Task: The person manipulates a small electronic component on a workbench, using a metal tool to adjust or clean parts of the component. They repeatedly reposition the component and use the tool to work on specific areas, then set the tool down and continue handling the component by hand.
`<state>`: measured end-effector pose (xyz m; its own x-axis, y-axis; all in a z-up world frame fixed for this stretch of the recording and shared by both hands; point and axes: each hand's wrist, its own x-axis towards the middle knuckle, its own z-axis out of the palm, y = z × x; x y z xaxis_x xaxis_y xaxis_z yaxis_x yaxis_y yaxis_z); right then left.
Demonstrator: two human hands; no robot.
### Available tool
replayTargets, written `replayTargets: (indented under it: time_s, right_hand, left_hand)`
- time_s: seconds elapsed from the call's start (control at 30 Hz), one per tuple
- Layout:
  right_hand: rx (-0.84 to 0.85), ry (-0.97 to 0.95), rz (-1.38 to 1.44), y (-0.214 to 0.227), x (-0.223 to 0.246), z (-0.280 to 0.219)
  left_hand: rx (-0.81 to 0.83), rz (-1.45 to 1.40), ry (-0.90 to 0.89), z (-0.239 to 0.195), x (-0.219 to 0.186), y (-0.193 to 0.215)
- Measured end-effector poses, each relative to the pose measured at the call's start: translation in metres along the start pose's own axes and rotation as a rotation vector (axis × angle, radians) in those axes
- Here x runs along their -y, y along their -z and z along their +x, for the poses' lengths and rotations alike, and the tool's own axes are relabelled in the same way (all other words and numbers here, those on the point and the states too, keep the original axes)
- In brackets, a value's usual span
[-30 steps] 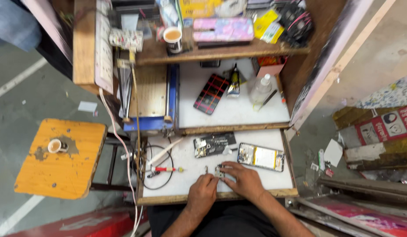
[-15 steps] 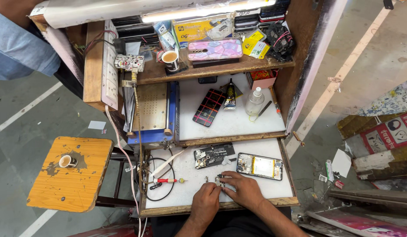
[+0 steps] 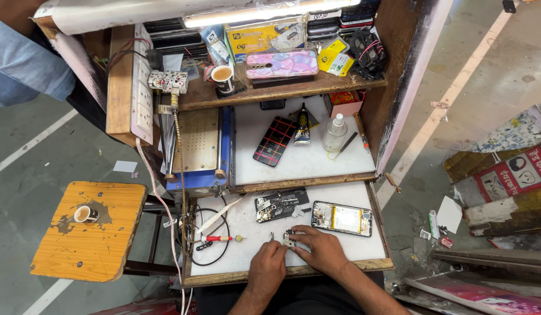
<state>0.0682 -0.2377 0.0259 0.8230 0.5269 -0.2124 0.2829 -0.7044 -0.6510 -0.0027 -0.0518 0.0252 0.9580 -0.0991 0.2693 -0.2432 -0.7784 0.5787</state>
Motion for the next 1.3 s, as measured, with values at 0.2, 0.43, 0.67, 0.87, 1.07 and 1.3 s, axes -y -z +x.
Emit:
replayTargets:
  time_s: [0.2,0.43,0.67,0.87,1.07,1.3]
  right_hand:
    - [-0.001,0.0,-0.006,-0.002,0.003,0.001]
    - [-0.092,0.081,-0.032,0.002,0.003,0.002]
    - [-0.148,0.116,0.005,-0.015,-0.01,0.005]
    - [-0.119,0.064,0.026,-0.008,-0.009,0.005]
    - [-0.142,0.072,0.021,-0.01,-0.001,0.004]
    - [-0.142,0.089,-0.001,-0.01,-0.007,0.003]
  left_hand:
    - [0.01,-0.018,-0.026,0.002,-0.003,0.002]
    - [-0.019,-0.001,0.02,0.002,-0.002,0.01]
    - [-0.023,-0.011,-0.025,0.004,0.001,0.0]
    - [-0.04,0.013,0.0,0.003,0.001,0.011]
    - [0.002,-0.005,-0.037,0.005,-0.001,0.001]
    - [0.018,-0.006,0.017,0.001,0.006,0.001]
